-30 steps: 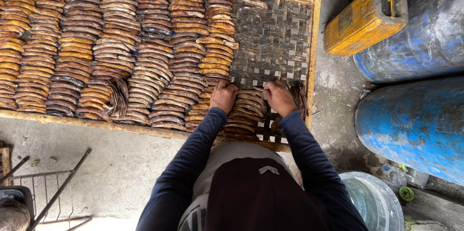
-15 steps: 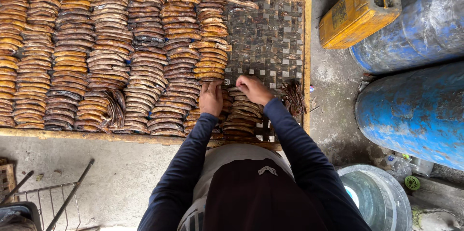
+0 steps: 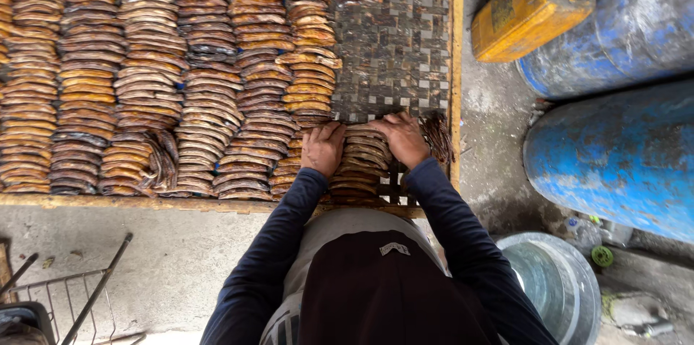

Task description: The person arranges dried banana pieces in neat rows on a woven bamboo drying tray, picking up bananas from a pile and placing them one at a time to fill the empty section of the tray. They occasionally turn or reposition pieces to keep the rows aligned.

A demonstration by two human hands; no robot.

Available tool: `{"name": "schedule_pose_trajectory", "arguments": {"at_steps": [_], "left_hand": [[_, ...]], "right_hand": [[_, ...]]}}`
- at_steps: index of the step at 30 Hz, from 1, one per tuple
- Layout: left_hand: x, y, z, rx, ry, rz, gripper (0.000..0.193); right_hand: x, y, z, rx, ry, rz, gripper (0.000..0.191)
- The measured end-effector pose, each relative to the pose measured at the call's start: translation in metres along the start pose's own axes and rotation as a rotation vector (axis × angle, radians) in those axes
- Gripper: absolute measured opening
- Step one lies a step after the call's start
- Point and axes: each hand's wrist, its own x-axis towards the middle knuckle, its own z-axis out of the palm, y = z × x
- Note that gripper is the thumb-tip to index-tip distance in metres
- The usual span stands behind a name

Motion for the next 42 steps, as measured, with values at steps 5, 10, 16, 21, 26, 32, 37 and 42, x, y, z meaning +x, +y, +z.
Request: {"name": "schedule_pose_trajectory", "arguments": {"at_steps": [5, 10, 16, 21, 26, 32, 37, 42], "left_hand": [[-0.002, 0.003, -0.004, -0.094, 0.013, -0.020, 0.029], [0.002, 0.010, -0.016, -0.162, 0.054, -0.037, 0.024], [0.005, 0.017, -0.017, -0.211, 0.071, -0.002, 0.022], [0.004, 0.026, -0.014, -0.277, -0.020, 0.015, 0.021], [0.008, 0.044, -0.012, -0.822, -0.315, -0.221, 0.033], [0.014, 0.051, 0.007, -1.484, -0.298, -0.524, 0.039], [0.008, 0.032, 0.020, -1.586, -0.146, -0.814, 0.024], [0.004, 0.017, 0.013, -1.593, 0.033, -0.835, 0.008]], "right_hand": [[-0.046, 0.055, -0.035, 0.274, -0.005, 0.120, 0.035], [-0.090, 0.056, -0.051, 0.226, -0.314, 0.208, 0.042], [-0.112, 0.017, -0.039, -0.026, -0.204, 0.104, 0.028], [-0.092, 0.020, -0.036, -0.085, -0.404, 0.068, 0.018], [-0.067, 0.019, -0.044, 0.373, -0.194, 0.258, 0.028], [-0.029, -0.014, -0.029, 0.606, -0.124, 0.170, 0.043], [-0.012, -0.020, -0.017, 0.889, -0.230, 0.173, 0.037], [0.011, -0.006, -0.009, 1.073, -0.170, 0.419, 0.030]]}}
